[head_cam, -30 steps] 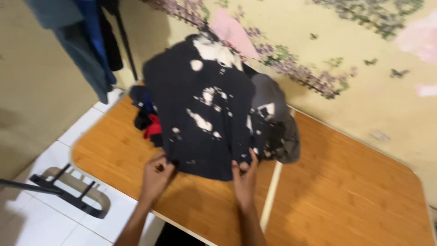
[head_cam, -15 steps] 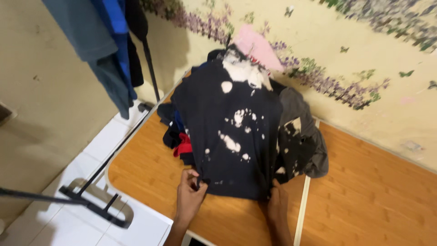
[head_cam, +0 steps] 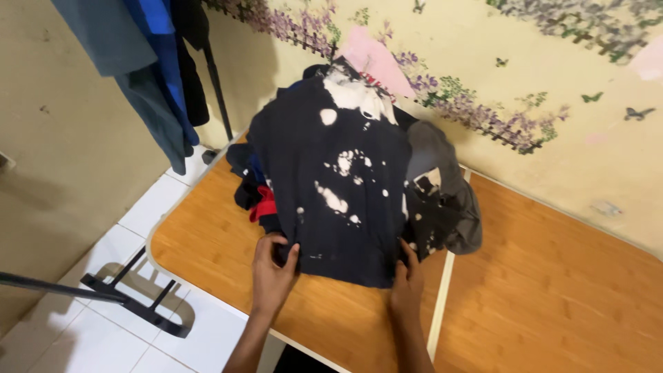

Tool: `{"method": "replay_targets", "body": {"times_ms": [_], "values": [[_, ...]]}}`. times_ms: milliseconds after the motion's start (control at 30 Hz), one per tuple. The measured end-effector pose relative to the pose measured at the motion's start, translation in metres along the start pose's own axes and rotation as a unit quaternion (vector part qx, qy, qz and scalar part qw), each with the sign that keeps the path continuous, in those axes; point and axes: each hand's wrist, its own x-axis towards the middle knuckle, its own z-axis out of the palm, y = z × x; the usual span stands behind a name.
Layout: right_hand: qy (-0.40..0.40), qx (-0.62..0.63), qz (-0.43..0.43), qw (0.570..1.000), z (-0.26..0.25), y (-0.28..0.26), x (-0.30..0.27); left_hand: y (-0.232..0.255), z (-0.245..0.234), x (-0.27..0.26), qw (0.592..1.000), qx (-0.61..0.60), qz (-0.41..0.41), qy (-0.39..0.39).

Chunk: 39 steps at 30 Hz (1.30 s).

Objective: The person places several shirts onto wire hangers and hangs them on a clothes rack. The person handles a blue shirt, a dark gray shirt, and a black patterned shirt, placing each on a hanger and then hanging it on the rack.

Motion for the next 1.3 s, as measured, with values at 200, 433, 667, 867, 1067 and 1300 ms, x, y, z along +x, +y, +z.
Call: {"method": "replay_targets", "body": {"times_ms": [200, 433, 667, 867, 1067, 1300], "values": [[-0.025, 0.047, 0.127, 0.99, -0.009, 0.031, 0.001, 0.003, -0.003, -0.007, 0.959, -0.063, -0.258, -0.096], [-0.054, 0.049, 0.007, 0.997, -0.017, 0.058, -0.001, 0.021, -0.005, -0.003, 0.976, -0.088, -0.191, -0.059], [0.021, -0.109, -0.097, 0.989, -0.006, 0.029, -0.007, 0.025, -0.013, -0.005, 0.979, -0.136, -0.102, -0.113], [0.131, -0.167, -0.189, 0.959, -0.009, 0.011, -0.013, -0.002, -0.012, -0.018, 0.912, -0.296, -0.267, -0.094], [0.127, -0.07, -0.129, 0.981, -0.011, 0.015, -0.002, -0.028, 0.0, -0.019, 0.883, -0.35, -0.297, -0.098], [0.11, 0.102, 0.0, 0.989, 0.001, 0.028, 0.01, -0.009, 0.006, -0.023, 0.933, -0.234, -0.27, -0.049]]}}
